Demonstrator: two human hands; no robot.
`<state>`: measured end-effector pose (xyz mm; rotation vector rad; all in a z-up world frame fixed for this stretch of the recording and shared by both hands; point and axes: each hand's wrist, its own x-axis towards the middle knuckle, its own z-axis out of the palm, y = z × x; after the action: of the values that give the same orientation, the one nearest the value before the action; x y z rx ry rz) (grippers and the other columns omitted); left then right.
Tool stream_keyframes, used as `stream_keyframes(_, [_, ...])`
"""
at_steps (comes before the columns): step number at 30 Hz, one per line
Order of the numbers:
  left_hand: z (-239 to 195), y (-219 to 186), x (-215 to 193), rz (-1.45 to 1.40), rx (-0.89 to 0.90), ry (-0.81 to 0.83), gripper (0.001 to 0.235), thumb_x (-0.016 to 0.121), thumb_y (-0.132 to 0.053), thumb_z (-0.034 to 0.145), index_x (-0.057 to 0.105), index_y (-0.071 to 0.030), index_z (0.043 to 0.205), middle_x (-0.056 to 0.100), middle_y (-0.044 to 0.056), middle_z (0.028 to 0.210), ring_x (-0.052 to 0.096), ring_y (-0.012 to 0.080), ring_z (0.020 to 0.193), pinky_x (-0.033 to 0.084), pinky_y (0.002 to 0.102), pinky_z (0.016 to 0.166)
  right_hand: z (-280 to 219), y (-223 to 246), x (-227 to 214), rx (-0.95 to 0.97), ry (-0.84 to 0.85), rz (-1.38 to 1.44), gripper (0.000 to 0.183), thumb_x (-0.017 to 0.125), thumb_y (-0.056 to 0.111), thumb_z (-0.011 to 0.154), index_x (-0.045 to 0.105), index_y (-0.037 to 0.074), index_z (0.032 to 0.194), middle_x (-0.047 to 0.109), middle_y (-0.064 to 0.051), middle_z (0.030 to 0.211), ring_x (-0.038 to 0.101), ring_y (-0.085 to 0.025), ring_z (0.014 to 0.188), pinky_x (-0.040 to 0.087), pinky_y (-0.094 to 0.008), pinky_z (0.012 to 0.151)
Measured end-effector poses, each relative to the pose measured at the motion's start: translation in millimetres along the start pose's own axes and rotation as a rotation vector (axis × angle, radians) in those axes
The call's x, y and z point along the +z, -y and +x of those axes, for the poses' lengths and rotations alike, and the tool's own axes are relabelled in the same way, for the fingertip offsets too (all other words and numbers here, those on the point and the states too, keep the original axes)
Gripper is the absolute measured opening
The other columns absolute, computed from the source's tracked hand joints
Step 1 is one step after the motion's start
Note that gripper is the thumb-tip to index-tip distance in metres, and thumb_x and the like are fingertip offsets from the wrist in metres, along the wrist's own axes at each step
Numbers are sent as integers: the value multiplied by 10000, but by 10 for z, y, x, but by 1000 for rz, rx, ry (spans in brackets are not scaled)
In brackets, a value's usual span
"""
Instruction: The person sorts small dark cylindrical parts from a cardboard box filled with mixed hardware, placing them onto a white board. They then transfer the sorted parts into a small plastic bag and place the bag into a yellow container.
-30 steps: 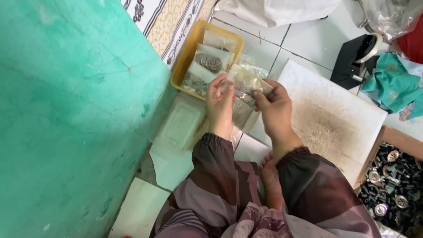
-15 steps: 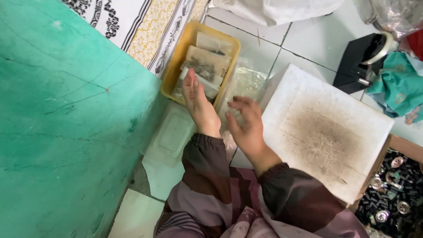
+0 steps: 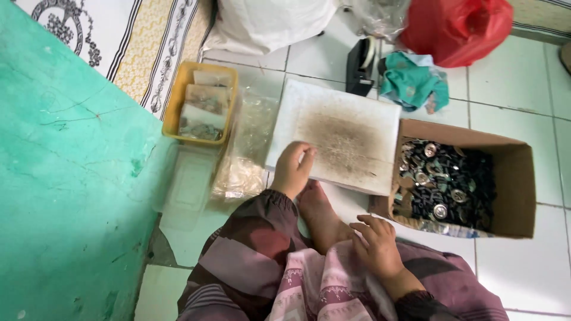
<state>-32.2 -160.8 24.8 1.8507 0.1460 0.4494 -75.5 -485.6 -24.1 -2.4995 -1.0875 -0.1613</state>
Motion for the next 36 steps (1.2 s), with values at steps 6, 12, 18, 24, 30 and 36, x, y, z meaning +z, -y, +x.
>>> stream_keyframes(6, [-865, -692, 746, 326, 97, 292, 226, 520, -231, 1073, 689, -91, 1022, 691, 69, 965, 704, 274, 999, 561, 415, 920, -444, -366, -158, 410, 117, 29, 322, 727, 378, 879, 717, 315, 1194, 633, 4, 1302, 602, -264, 1214, 479, -511, 1036])
stream_keyframes(12, [-1344, -386, 1075, 387, 244, 305, 74, 661, -212, 980, 703, -165, 1018, 678, -10, 1040, 693, 230, 1017, 598, 371, 859, -315, -393, -61, 466, 145, 63, 378, 726, 419, 896, 669, 339, 1261, 584, 10, 1344, 565, -256, 1268, 499, -534, 1051])
stream_keyframes(18, [-1002, -672, 334, 450, -137, -17, 177, 628, -167, 992, 680, -67, 1129, 569, 141, 1290, 538, 376, 1292, 468, 483, 1070, -243, -543, -106, 390, -96, 208, 563, 775, 347, 879, 602, 166, 1383, 590, -143, 1354, 593, -332, 1271, 493, -500, 1052])
stream_keyframes(24, [-678, 581, -118, 383, -516, -342, 383, 657, -347, 977, 570, -176, 1308, 398, 99, 1461, 437, 320, 1399, 384, 478, 1141, -25, -549, -139, 436, -128, 167, 845, 719, 531, 866, 407, 172, 1565, 558, -119, 1461, 500, -300, 1301, 392, -493, 1071])
stream_keyframes(30, [-611, 374, 119, 210, -623, -402, 498, 741, -437, 938, 542, -150, 1293, 512, 160, 1454, 448, 318, 1430, 366, 470, 1133, 24, -708, -20, 482, -98, 326, 873, 598, 718, 888, 385, 247, 1592, 557, -38, 1504, 398, -276, 1404, 229, -561, 1188])
stream_keyframes(36, [-728, 509, 65, 390, -594, -391, 389, 773, -539, 854, 626, -241, 1056, 567, 16, 1079, 607, 235, 1014, 441, 374, 971, -43, -831, -31, 466, -153, 433, 935, 612, 774, 824, 427, 260, 1582, 620, -36, 1427, 436, -264, 1371, 212, -575, 1196])
